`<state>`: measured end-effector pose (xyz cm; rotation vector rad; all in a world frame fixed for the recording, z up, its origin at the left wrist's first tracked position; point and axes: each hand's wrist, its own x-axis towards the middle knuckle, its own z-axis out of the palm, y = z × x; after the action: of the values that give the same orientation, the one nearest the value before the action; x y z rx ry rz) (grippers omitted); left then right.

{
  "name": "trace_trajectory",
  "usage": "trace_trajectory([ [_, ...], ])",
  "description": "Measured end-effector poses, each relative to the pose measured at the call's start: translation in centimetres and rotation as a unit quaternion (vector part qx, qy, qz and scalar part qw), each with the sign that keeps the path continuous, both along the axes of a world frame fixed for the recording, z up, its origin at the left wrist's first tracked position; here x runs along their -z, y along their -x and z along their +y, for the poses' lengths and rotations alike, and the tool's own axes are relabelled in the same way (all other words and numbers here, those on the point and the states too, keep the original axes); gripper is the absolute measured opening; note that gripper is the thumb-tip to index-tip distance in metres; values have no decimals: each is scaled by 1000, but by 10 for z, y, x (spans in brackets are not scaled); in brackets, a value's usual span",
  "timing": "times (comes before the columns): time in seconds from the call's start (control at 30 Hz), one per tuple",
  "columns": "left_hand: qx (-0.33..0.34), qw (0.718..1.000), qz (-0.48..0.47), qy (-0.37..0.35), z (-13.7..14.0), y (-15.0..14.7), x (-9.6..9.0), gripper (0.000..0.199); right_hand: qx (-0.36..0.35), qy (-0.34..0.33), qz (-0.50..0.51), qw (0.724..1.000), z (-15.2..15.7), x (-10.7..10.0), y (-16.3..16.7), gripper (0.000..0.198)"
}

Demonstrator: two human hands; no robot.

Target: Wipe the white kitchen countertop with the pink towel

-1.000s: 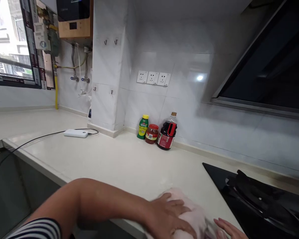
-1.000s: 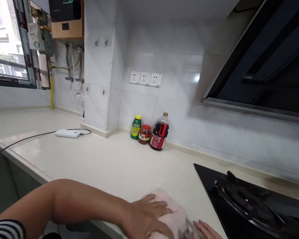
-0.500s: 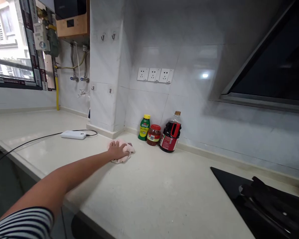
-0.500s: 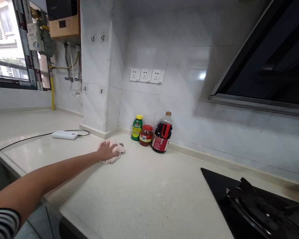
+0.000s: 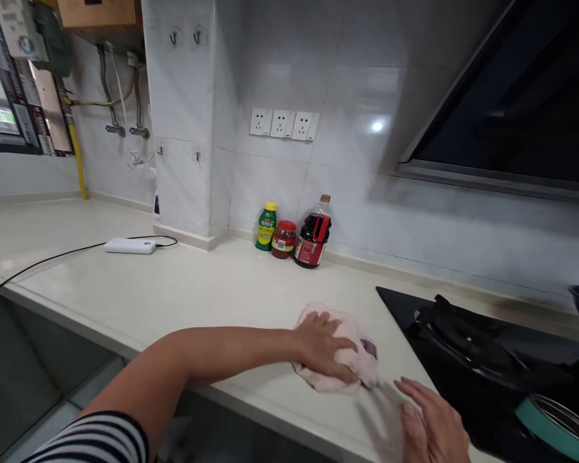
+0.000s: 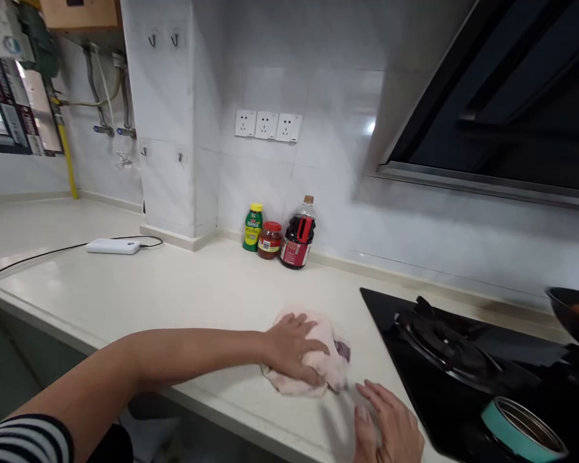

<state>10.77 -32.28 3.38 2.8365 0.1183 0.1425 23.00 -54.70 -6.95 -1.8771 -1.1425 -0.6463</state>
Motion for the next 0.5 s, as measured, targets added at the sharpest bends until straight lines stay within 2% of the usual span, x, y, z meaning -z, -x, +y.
trace_trajectory([
  [0.1, 134, 989, 62, 9, -34, 16, 11, 79, -25, -36, 151, 988, 4, -10, 8, 51],
  [0.17, 205, 977, 59, 3, -52, 32, 17, 75, -77, -8, 267, 961, 5, -15, 12, 56],
  [0.23, 238, 971, 23, -27, -62, 47, 21, 70, -142, 53, 333, 931, 5, -21, 17, 61],
  [0.33, 230, 971, -28, -62, -61, 74, 23, 81, -181, 185, 275, 926, 3, -31, 33, 74],
  [0.43, 191, 979, -65, 6, -37, 112, 23, 96, -175, 311, 148, 922, 8, -40, 57, 83],
  [0.5, 111, 988, -89, 52, -19, 137, 25, 96, -139, 351, 75, 923, 19, -40, 77, 92],
])
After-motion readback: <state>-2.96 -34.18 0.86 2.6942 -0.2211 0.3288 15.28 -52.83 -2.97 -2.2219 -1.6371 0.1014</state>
